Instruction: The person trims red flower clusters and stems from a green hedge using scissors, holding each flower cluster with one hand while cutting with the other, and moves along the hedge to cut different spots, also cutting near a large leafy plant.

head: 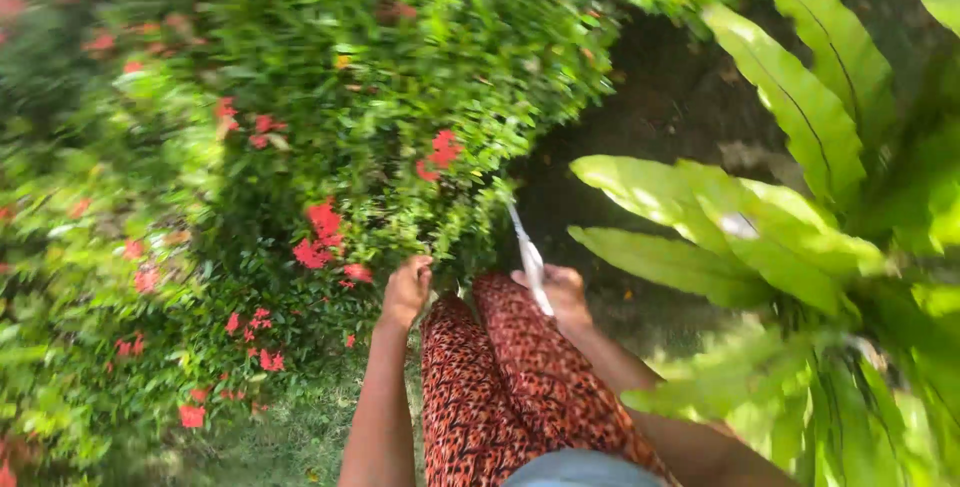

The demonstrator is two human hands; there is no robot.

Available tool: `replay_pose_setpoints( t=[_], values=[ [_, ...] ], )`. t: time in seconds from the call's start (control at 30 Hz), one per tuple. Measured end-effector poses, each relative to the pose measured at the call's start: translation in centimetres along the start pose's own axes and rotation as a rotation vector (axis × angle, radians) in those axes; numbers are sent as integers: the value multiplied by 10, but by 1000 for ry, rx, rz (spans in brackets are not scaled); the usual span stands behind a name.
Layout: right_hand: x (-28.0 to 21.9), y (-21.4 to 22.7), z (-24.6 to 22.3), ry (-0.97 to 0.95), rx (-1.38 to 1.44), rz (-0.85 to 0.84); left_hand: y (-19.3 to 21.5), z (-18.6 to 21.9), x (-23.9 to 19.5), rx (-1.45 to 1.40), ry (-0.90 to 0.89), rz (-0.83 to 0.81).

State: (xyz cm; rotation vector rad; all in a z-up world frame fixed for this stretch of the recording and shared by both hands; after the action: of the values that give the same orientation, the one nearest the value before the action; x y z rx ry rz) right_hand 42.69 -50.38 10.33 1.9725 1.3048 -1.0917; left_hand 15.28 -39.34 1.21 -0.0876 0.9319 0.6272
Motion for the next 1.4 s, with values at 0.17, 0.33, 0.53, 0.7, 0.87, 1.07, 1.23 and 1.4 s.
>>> replay_pose_setpoints(
  t=[0.17,0.33,0.53,0.7,0.87,1.07,1.23,1.4],
  values=[
    [-51,-50,-42,-31,-123,-31,-19,3,-9,195,5,-71],
    [-36,-57,3,106,12,-68,-26,4,-14,174,-66,-97],
    [-57,-58,-11,167,105,4,-15,23,-26,-256,-128,-137],
    [-80,-57,-26,159,148,57,9,77,-28,-54,-87,-146],
    [-104,-52,-37,135,166,148,27,140,-37,-233,-584,-26],
    [-101,-30,-27,106,-16,336,21,157,-39,-170,-467,-163],
    [-98,-32,-26,137,198,241,-3,134,-29,-192,-474,-165],
    [-99,-42,-35,99,305,152,-4,138,-15,-144,-543,42]
  ],
)
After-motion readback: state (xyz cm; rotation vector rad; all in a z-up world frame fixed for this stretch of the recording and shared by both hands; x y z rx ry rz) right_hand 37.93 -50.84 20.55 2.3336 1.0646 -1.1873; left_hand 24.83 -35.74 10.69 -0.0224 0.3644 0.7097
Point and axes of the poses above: each hand's wrist, its own x-axis towards the middle knuckle, its own y-axis out of the back of the hand, z = x × y, the point moved 4 cm from there along x, towards the middle knuckle, and after that the axes turned 11 degrees about -z, right-handed, at the moved point
